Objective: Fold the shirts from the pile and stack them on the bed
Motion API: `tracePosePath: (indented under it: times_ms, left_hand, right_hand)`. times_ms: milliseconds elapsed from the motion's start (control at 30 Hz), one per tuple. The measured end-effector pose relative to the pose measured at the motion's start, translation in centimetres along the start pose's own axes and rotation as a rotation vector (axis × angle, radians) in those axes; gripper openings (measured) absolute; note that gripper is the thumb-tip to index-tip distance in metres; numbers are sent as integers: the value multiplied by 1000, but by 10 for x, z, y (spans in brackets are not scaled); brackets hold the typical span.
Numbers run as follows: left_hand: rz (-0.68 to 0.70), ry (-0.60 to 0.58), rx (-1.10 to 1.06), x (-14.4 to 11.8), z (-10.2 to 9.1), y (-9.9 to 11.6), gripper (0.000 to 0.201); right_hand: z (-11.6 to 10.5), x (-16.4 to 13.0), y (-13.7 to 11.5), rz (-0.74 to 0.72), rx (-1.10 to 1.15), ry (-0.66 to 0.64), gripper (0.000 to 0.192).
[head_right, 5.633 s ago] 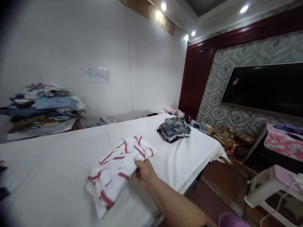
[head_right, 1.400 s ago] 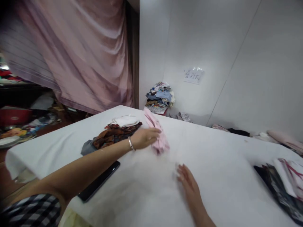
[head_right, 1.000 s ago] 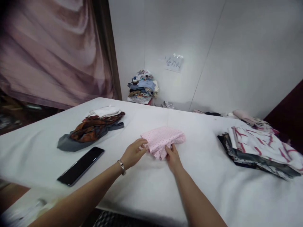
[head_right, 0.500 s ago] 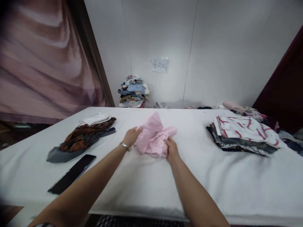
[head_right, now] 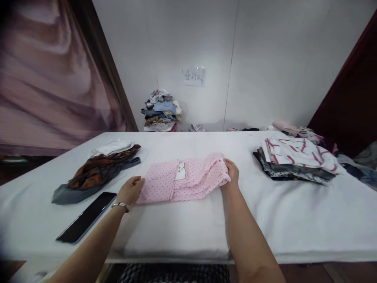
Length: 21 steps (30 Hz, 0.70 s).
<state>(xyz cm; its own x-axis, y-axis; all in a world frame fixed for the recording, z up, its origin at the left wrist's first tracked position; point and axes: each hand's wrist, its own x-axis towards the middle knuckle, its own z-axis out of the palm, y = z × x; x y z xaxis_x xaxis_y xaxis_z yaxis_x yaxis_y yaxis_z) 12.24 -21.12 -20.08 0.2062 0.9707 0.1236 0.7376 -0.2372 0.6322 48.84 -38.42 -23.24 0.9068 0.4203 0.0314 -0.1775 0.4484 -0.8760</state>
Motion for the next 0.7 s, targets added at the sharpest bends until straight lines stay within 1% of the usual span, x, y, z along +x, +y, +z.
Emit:
tracePosePath:
  times_ms: [67, 133, 167, 233, 267, 333, 367, 433, 500, 567, 633, 700]
  left_hand:
    - [147, -13, 87, -13, 9, 16, 48]
    - [296, -91, 183, -27, 19, 34, 53]
    - [341, -140, 241, -33, 25, 43, 56]
    - [374, -220, 371, -43, 37, 55, 59]
    - [378, -241, 431, -47, 42, 59, 57]
    - [390, -251, 501, -49, 50, 63, 46]
    - [388, -245, 487, -47, 53, 63, 37]
    - [342, -223, 383, -40, 55, 62, 21]
    - [253, -191, 273, -26, 51, 58, 11]
    - [161, -141, 215, -7, 39, 50, 14]
    - [66, -38, 184, 16, 16, 37, 18]
    - [-49, 130, 152, 39, -15, 19, 22]
  right_hand:
    - [5, -6, -5, -42, -85, 61, 26]
    - [7, -11, -9, -66, -95, 103, 29]
    - [8, -12, -11, -82, -90, 110, 29]
    - [9, -14, -14, -115, -85, 120, 29]
    - [9, -15, -16, -130, -89, 128, 28]
    - [10, -16, -19, -158, -110, 143, 28]
    - [10, -17, -21, -177, -123, 150, 28]
    - [11, -18, -24, -225, -158, 164, 28]
    - [11, -18, -26, -277, -196, 177, 28]
    - [10, -17, -27, -320, -227, 184, 27]
    - [10, -16, -27, -347, -242, 183, 26]
    - [10, -16, -27, -363, -244, 178, 27]
